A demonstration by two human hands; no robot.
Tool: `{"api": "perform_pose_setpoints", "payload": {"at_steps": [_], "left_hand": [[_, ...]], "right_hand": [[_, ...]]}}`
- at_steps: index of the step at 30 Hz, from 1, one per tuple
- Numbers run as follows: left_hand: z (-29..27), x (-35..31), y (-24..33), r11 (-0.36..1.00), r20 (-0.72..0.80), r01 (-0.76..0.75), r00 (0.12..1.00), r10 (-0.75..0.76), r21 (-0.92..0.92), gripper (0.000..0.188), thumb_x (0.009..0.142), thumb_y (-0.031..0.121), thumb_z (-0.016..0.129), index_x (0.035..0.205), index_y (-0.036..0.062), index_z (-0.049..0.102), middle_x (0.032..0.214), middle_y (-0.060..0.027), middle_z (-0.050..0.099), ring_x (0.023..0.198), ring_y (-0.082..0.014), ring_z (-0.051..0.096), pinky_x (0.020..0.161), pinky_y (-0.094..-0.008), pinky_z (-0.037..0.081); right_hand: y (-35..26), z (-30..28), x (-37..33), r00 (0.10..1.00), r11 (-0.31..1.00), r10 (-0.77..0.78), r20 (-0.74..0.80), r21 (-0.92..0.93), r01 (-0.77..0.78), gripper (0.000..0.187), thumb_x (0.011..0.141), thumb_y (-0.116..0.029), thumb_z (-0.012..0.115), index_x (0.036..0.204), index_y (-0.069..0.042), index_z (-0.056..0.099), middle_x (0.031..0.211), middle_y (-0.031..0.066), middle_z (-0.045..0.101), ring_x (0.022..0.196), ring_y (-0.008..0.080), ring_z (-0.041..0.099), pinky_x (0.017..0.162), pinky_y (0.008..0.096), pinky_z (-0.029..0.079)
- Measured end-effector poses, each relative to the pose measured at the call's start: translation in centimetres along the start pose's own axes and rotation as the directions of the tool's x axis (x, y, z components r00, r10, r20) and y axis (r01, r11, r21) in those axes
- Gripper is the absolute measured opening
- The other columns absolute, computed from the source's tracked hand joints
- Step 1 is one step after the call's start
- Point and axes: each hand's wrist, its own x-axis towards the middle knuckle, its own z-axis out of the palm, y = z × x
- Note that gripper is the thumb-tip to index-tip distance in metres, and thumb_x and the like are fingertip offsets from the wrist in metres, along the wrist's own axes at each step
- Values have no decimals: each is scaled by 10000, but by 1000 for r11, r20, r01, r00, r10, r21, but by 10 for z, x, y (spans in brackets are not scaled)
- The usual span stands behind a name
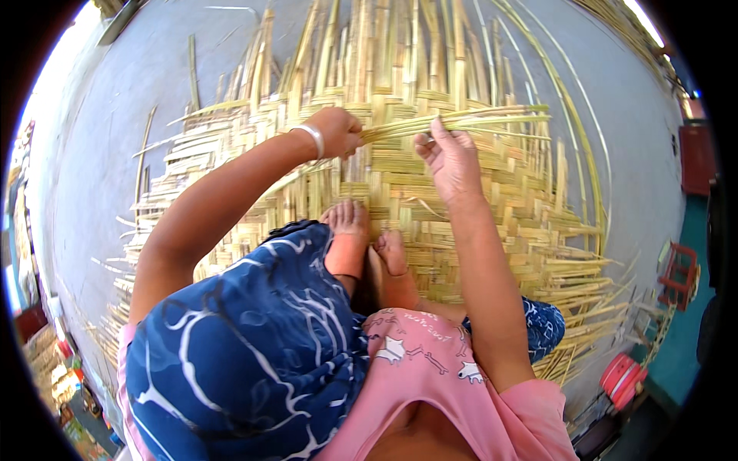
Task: The person sits on the floor and weaves a large circular mat or basket base using dried palm leaves. They interlace the leaves by hand, creating a tight herringbone pattern, and occasionally adjust the position of the mat.
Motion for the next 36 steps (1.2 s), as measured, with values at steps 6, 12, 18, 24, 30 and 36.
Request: {"api": "perform_pose_setpoints", "payload": {"at_steps": [6,12,18,24,30,36], "left_hand": [[-11,1,-17,930,129,180,981,-146,-319,198,839,185,602,860,4,679,712,-69,682,631,-132,663,647,-273,519],[-28,21,-28,984,-146,174,975,-169,24,211,854,218,593,916,35,680,722,-72,680,614,-139,655,665,-294,526],[-51,65,-62,823,-334,165,857,-393,-544,190,892,146,558,947,-14,645,749,-63,654,621,-120,641,560,-254,518],[-49,94,-62,735,-380,80,815,-437,-674,236,888,137,551,1002,-63,604,745,-114,647,604,-172,655,509,-273,524],[-41,108,-66,607,-285,60,844,-455,-792,215,902,117,527,980,-76,581,774,-141,649,627,-202,661,506,-290,527],[-49,101,-62,530,-261,11,863,-434,-848,214,914,162,537,938,-47,577,815,-128,648,671,-193,662,543,-290,534]], "right_hand": [[7,6,33,1000,1000,6,12,5,-6,134,868,-164,636,859,-54,559,803,42,594,720,167,628,639,275,533],[-4,20,69,997,998,49,58,-44,-47,177,909,-160,564,980,-2,530,882,112,620,791,201,638,686,281,547],[-36,27,144,984,887,96,148,-462,-17,467,938,-214,494,1270,93,377,1147,220,540,1030,256,578,868,330,512],[-46,46,192,954,523,265,138,-852,-22,464,912,-218,543,1245,84,427,1171,196,538,1052,247,570,850,308,510],[-44,53,215,943,464,323,73,-881,-91,308,871,-171,589,1069,60,545,978,169,599,828,199,611,742,301,542],[-39,48,211,954,603,254,160,-797,-27,340,838,-170,631,1065,57,521,1038,166,556,899,215,593,779,325,544]]}}
